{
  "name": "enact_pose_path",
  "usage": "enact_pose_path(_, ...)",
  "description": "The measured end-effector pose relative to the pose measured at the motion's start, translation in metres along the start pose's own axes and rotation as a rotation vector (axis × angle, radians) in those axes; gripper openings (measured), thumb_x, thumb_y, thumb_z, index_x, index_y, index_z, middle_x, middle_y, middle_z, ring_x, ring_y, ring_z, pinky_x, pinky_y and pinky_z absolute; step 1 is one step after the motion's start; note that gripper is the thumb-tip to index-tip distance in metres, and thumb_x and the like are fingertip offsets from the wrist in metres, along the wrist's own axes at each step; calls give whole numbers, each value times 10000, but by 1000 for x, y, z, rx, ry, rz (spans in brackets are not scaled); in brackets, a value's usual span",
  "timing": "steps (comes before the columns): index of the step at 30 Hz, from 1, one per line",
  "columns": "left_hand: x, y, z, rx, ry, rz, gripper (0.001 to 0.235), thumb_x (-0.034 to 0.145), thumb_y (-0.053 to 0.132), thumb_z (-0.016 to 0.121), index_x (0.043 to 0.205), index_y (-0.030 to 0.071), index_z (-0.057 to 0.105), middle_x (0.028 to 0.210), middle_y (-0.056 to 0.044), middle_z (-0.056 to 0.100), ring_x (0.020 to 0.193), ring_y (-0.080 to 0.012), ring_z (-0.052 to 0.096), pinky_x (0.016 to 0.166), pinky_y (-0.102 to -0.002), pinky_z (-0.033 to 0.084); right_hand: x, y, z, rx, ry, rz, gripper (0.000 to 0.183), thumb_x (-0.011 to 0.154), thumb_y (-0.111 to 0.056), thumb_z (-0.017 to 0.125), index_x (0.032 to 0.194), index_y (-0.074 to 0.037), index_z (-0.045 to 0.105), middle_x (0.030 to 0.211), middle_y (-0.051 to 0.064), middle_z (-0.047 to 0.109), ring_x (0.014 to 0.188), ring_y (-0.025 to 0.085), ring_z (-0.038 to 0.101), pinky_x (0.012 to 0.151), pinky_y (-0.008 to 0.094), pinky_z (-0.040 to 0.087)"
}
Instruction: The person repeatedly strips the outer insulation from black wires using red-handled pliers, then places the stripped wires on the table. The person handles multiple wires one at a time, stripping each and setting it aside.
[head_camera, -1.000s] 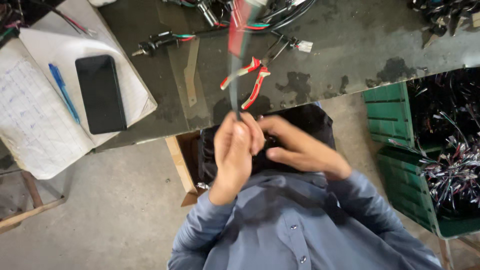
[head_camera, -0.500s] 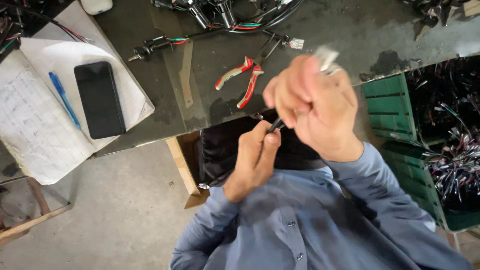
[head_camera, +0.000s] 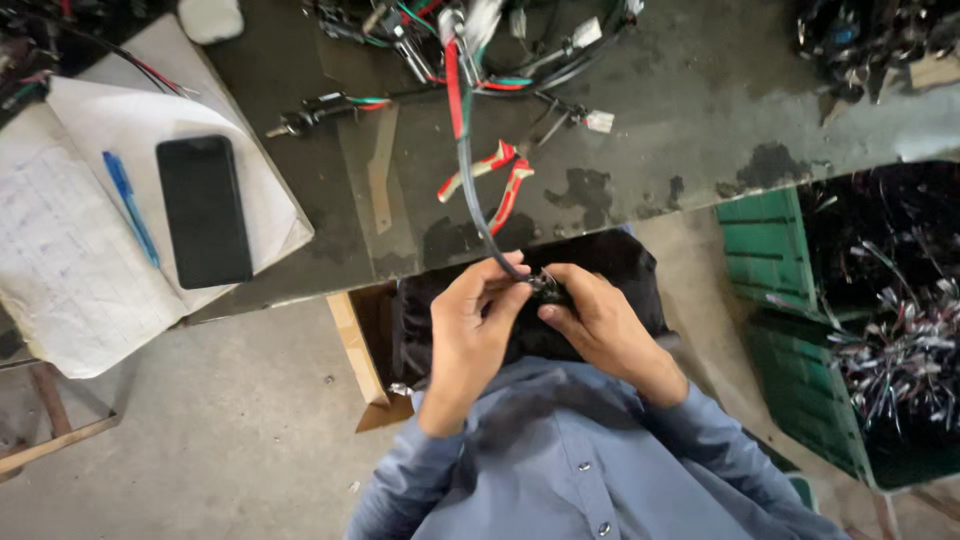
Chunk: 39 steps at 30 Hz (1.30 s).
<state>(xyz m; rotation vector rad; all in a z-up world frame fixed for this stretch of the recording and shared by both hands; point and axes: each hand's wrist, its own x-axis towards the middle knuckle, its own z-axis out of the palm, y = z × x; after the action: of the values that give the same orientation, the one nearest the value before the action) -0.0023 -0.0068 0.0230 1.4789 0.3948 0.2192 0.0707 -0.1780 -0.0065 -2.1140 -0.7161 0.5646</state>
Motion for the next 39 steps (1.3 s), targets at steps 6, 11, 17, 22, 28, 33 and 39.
enact_pose_path(6,-2,-11,6,13,86,59,235,949,27,729,1173,-21,679,1060,-70,765,984,-120,724,918,-271,579,1,-7,5,26,76,-92,379,942,-155,654,1281,-26,547,1084,176,659,992,377,636,843,420,505)
enact_pose_path(11,-2,-9,0,-241,42,-28,338,928,1,721,1250,-4,615,1060,-84,748,1003,-132,709,937,-279,564,4,-9,4,396,-164,145,326,1055,-218,551,1323,-33,558,929,170,594,857,316,561,752,395,481)
enact_pose_path(17,3,-4,-15,-184,-27,128,440,937,-36,731,1332,-12,540,1071,-78,729,1060,-131,700,1017,-274,524,7,-10,-3,817,-283,273,393,1062,-250,558,1381,-21,565,922,82,576,805,155,524,729,330,447)
enact_pose_path(22,-6,-4,-10,73,55,11,478,899,10,770,1341,-28,593,1012,-77,790,940,-119,732,905,-270,576,9,-27,-8,296,-138,-12,374,1025,-241,597,1320,-12,577,986,127,703,893,210,669,823,350,540)
enact_pose_path(28,-15,23,10,-204,178,41,446,950,66,699,1362,40,532,1234,-94,712,1138,-114,704,1004,-271,568,19,-35,-10,79,30,-268,343,980,-162,592,1259,34,553,1129,213,647,1045,403,642,878,406,507)
enact_pose_path(33,2,33,-14,169,-168,212,368,887,53,778,1231,25,650,1180,-130,588,1035,-194,648,880,-271,572,26,-24,-15,74,-48,-239,293,816,-203,642,1010,10,589,889,191,584,839,374,590,739,434,479)
enact_pose_path(39,10,24,-16,197,-114,139,188,971,14,726,1151,65,709,1073,-52,623,937,-153,638,811,-266,536,29,-30,-10,-68,93,-218,245,816,-183,657,958,5,589,870,193,592,832,382,597,707,437,475)
